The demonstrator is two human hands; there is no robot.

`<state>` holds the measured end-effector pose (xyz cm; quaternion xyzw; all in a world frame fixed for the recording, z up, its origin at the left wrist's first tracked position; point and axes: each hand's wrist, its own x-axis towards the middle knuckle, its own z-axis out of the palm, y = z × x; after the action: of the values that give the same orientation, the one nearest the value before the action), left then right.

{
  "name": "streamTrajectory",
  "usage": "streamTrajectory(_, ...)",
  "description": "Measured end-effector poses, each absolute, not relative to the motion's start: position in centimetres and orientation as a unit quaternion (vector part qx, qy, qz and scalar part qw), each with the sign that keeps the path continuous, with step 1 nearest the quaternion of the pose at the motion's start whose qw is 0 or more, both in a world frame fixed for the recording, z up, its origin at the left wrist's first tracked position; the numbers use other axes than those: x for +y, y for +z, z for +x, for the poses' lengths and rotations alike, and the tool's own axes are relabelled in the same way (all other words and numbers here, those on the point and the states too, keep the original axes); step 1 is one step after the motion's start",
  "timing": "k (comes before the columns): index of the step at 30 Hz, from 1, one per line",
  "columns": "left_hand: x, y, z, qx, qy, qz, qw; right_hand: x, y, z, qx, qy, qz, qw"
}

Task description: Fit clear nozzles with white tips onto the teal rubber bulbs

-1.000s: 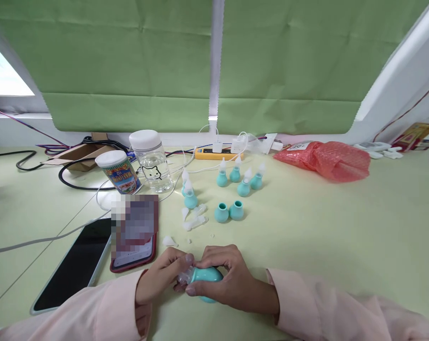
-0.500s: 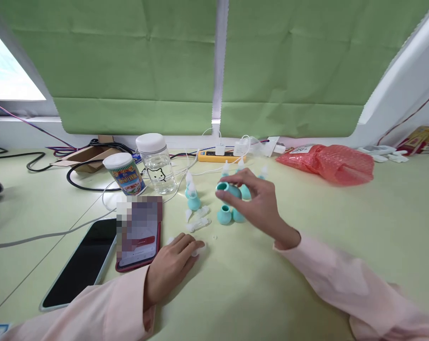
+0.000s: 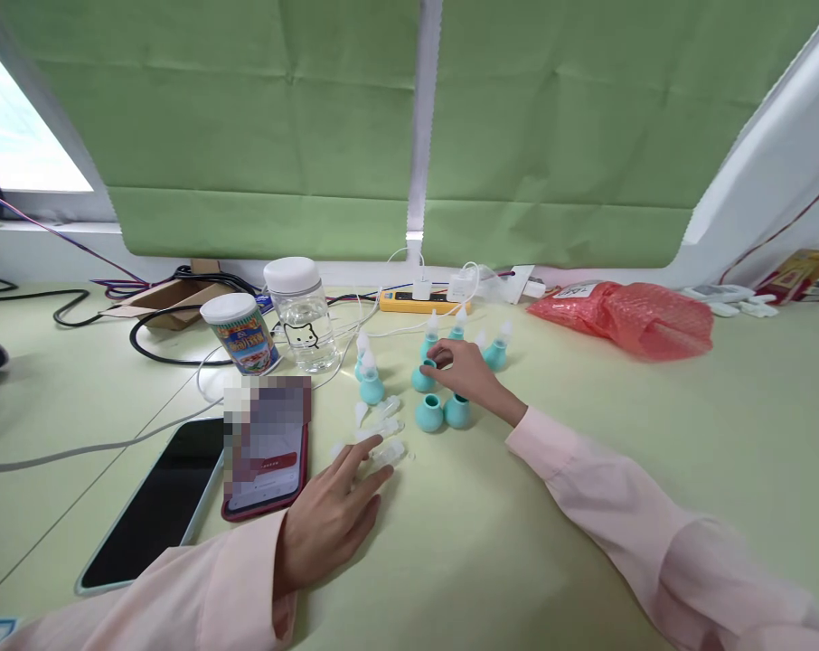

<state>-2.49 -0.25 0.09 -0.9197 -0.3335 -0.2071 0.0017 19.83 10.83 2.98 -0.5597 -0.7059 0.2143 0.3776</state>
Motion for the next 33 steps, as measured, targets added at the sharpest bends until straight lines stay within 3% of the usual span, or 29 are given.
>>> streamTrajectory(3,-0.4,0.4,-2.5,-0.323,-0.22,-0.92,-0.01,10.2,4.4,20.4,-0.705,0.167,-0.553,0.412)
streamTrajectory(6,-0.4,0.4,-2.6,-0.316,-0.232,-0.92,-0.024,9.9,6.4,22.2,-0.693,0.0,-0.554,0.462)
streamTrajectory(11,-0.6,0.6,-2.6,-0.307,-0.239,-0.921,-0.034,11.3,7.1,26.3,-0.67,-0.215,-0.617,0.353)
streamTrajectory(16,-0.7,0.8,-2.4,-0.303,-0.205,-0.93,-0.005,12.0,4.9,27.1,-0.663,-0.218,-0.659,0.281)
streamTrajectory(22,-0.8,0.3,-2.4,-0.335,-0.172,-0.926,0.001,11.8,4.1,26.6,-0.738,-0.107,-0.618,0.249)
streamTrajectory(33,-0.8,0.5,-2.5,-0.353,-0.188,-0.916,-0.004,13.6,0.9,27.0,-0.729,-0.276,-0.529,0.335)
